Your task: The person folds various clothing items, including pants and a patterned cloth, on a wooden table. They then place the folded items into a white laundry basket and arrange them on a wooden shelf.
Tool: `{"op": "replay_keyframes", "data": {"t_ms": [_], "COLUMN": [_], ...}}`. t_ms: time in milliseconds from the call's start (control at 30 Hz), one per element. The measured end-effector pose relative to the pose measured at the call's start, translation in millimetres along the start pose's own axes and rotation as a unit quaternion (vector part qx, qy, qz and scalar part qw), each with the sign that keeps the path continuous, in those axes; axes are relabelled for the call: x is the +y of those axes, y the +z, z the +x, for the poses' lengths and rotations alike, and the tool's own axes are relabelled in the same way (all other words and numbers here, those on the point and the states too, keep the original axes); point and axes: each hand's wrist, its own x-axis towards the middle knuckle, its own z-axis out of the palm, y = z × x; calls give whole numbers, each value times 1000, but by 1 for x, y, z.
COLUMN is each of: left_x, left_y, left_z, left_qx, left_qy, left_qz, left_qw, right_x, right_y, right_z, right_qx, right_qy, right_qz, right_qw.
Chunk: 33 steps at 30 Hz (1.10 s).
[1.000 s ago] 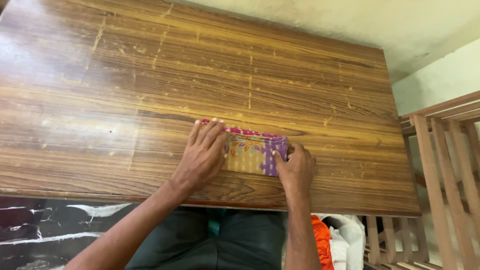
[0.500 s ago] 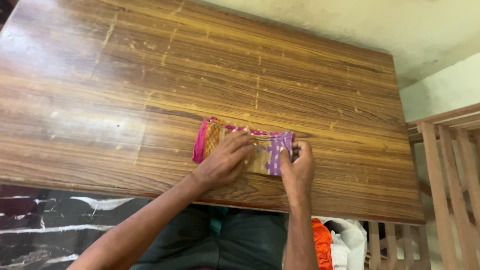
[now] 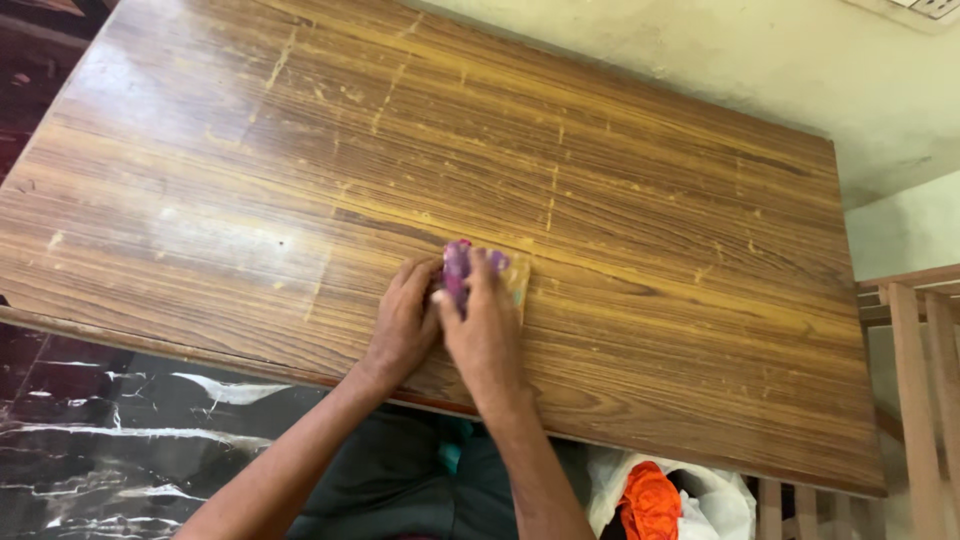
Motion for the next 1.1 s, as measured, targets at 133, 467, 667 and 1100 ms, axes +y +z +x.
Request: {"op": "replay_keyframes", "data": {"t_ms": [133, 467, 667, 1100], "left_x": [-6, 1, -21, -11], "left_y": [-9, 8, 8, -12], "left_z": [2, 15, 15, 4], "left_qx": [48, -95, -151, -188], "left_qy": [-1, 206, 192, 266], "left_qz": [-37, 172, 199, 149], "left_qw": [998, 959, 949, 933], "right_x": [12, 58, 76, 65], "right_y": [8, 13, 27, -32], "right_z": [-12, -9, -13, -52], "right_qx": [-120, -38, -72, -91], "right_qy": [103, -66, -50, -102], "right_qz": [4, -234, -250, -137], "right_qw": [987, 969, 964, 981]}}
